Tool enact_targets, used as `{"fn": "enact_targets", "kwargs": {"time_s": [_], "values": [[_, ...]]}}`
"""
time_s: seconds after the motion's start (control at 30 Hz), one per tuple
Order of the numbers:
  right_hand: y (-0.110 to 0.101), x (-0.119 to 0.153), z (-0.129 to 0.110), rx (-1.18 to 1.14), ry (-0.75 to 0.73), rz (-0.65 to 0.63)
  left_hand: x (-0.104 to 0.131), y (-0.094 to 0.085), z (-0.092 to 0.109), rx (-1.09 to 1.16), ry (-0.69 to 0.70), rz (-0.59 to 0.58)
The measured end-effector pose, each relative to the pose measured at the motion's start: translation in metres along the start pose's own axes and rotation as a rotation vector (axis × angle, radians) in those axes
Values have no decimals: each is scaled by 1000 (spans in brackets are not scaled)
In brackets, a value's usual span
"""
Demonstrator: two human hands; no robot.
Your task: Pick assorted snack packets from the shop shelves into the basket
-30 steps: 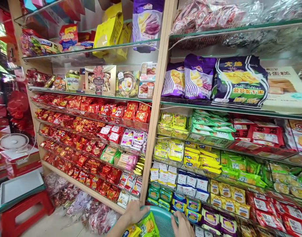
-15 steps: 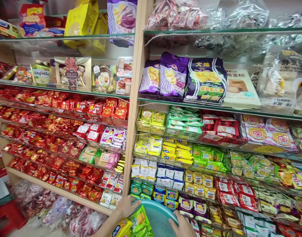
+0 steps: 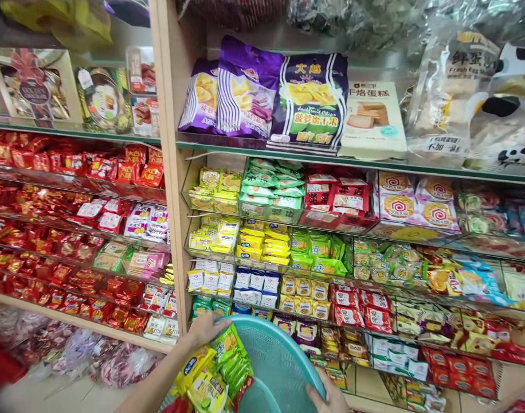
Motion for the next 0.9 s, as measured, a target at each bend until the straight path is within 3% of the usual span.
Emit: {"fn": "enact_targets", "kwargs": {"time_s": [0.07, 0.17, 0.23, 0.33, 0.43, 0.53, 0.63, 0.8, 0.9], "values": [[-17, -2, -6, 82, -31, 116, -6, 6, 11, -4, 20, 12], [-37, -2, -43, 146, -146, 238, -12, 13, 28, -7, 11, 9], [-36, 0, -78, 85, -189, 115, -13, 14, 39, -17, 3, 9], [-13, 8, -129, -51, -247, -196, -15, 14, 51, -25, -23, 14], [15, 18, -155, -130, -221, -460, -15, 14, 56, -29, -34, 31], [36, 26, -156, -172, -137, -618, -15, 12, 52, -61, -64, 55], [52, 32, -149, -206, -143, -670, -15, 11, 47, -84, -87, 62], [73, 36, -137, -290, -242, -611, -19, 13, 42, -96, -90, 71], [64, 32, -134, -309, -256, -509, -22, 17, 42, -101, -91, 66]]}}
Point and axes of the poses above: each hand's wrist, its own x-axis away from the middle knuckle, its own y-axis out of the palm, z = x × y, the point moved 4 cm from there along -x, towards the middle knuckle, and after that the axes turned 9 degrees about x, right-handed, at the moved point
